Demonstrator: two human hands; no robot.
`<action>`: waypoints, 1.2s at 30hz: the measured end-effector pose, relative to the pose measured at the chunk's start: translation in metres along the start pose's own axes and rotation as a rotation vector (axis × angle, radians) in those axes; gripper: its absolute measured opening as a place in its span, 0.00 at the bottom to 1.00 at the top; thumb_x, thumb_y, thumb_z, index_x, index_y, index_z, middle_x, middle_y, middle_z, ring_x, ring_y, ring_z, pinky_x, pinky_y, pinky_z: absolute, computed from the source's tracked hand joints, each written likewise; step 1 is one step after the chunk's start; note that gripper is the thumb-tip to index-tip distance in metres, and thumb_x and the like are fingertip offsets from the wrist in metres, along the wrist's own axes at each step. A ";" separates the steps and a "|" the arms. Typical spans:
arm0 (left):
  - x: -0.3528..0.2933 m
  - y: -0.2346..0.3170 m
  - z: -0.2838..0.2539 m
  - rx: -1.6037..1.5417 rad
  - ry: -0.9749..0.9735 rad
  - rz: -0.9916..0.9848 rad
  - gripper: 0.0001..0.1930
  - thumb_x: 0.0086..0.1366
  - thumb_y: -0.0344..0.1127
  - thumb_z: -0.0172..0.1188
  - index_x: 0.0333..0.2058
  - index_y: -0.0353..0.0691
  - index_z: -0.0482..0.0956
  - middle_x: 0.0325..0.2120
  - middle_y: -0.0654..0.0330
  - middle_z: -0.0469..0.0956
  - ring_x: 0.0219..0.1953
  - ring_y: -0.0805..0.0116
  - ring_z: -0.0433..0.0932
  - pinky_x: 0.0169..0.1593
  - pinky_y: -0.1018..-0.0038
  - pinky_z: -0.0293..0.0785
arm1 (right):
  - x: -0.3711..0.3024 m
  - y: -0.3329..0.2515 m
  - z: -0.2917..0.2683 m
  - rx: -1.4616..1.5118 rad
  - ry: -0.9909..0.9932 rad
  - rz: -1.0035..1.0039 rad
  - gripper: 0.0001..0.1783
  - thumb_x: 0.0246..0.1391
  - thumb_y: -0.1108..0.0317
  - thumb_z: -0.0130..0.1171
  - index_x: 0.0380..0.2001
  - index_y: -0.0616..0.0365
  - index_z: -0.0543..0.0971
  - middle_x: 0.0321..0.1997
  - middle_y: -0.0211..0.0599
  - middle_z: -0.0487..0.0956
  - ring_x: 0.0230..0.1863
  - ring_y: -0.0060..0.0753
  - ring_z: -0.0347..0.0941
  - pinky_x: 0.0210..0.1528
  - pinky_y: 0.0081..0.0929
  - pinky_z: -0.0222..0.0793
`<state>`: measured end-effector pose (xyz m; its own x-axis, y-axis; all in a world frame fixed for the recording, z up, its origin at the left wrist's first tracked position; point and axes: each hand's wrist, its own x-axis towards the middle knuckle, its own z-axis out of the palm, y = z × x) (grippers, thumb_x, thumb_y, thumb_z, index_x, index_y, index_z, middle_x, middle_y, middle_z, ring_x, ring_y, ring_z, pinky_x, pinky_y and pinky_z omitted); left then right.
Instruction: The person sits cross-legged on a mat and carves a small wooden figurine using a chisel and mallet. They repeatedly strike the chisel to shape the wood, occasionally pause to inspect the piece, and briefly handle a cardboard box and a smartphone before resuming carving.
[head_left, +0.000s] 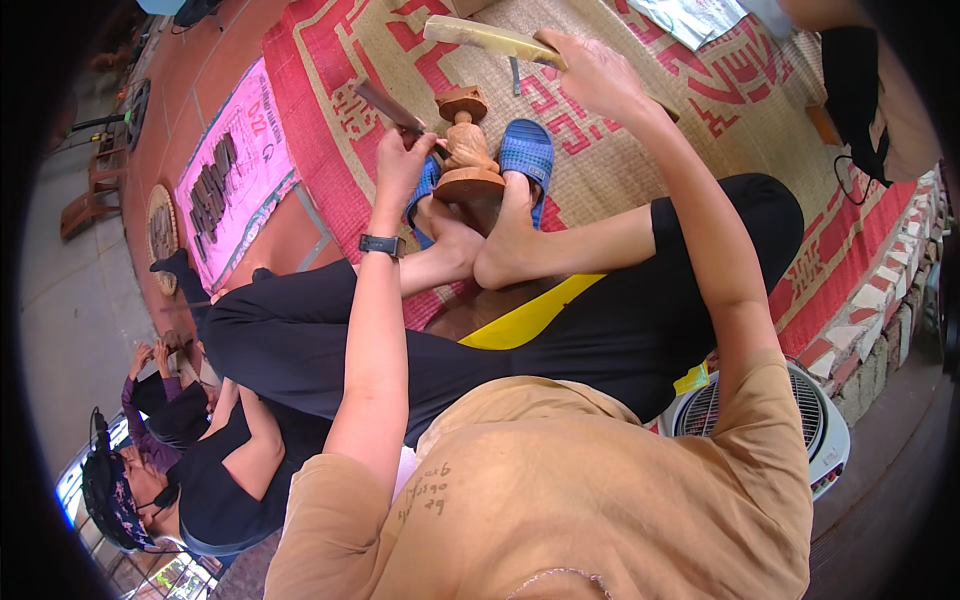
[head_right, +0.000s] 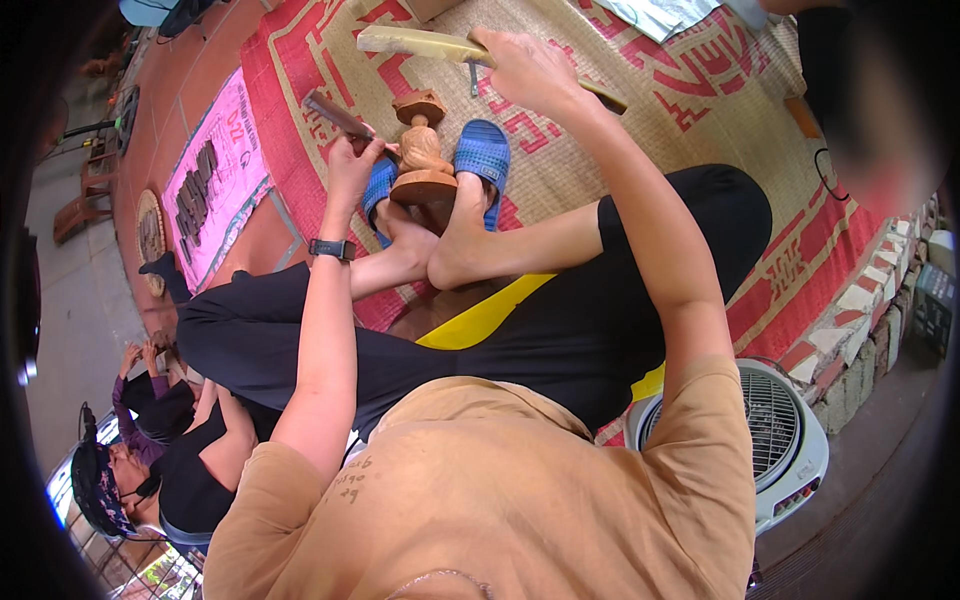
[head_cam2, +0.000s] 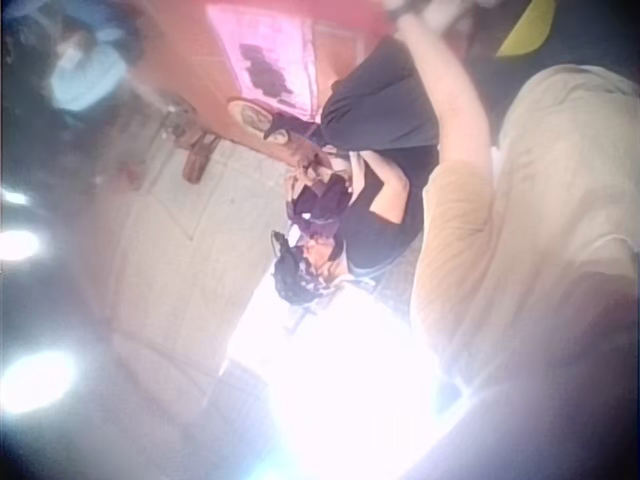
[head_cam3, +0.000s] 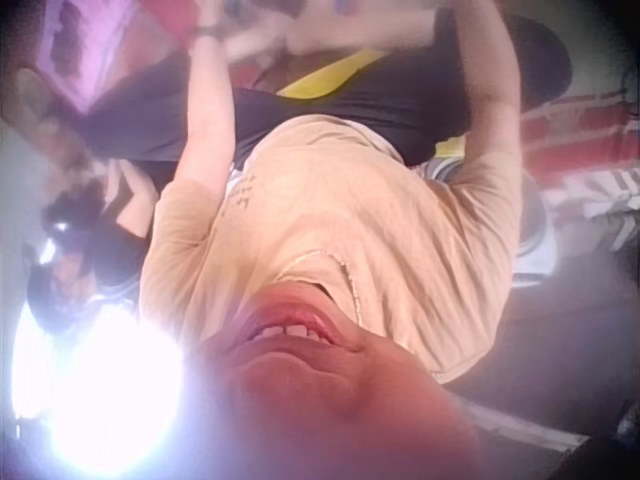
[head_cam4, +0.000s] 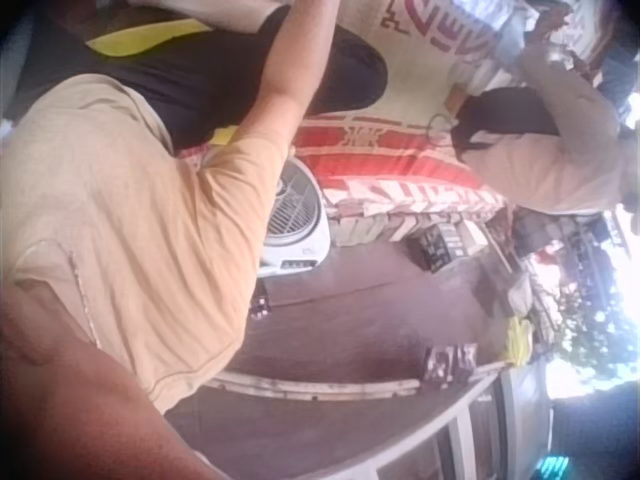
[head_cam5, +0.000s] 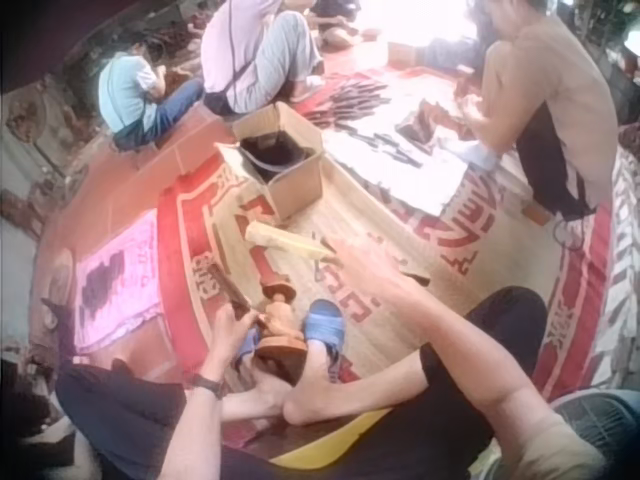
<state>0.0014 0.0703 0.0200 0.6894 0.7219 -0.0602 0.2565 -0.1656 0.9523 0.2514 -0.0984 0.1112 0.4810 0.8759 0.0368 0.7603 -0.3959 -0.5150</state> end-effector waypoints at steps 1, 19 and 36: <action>-0.002 0.003 0.005 0.053 -0.006 0.011 0.08 0.60 0.22 0.58 0.38 0.31 0.70 0.28 0.56 0.79 0.32 0.67 0.83 0.36 0.74 0.77 | -0.001 0.001 0.002 0.010 0.008 -0.008 0.25 0.50 0.75 0.49 0.53 0.48 0.73 0.42 0.47 0.80 0.45 0.51 0.76 0.43 0.48 0.72; -0.007 0.018 0.038 0.442 -0.113 0.133 0.11 0.59 0.27 0.61 0.38 0.30 0.70 0.29 0.45 0.79 0.34 0.52 0.81 0.35 0.65 0.74 | -0.001 0.003 0.003 -0.003 0.007 -0.006 0.24 0.50 0.74 0.51 0.52 0.48 0.74 0.40 0.47 0.80 0.44 0.51 0.77 0.43 0.48 0.72; 0.002 0.018 0.037 0.359 -0.181 0.114 0.13 0.57 0.29 0.61 0.39 0.33 0.71 0.27 0.42 0.77 0.33 0.39 0.76 0.34 0.58 0.71 | 0.008 0.013 0.011 0.161 0.021 -0.007 0.20 0.52 0.70 0.55 0.50 0.53 0.74 0.40 0.48 0.79 0.43 0.51 0.76 0.42 0.44 0.71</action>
<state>0.0331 0.0439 0.0260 0.8270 0.5607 -0.0421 0.3689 -0.4846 0.7932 0.2607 -0.0936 0.0952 0.4859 0.8721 0.0580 0.6849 -0.3387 -0.6451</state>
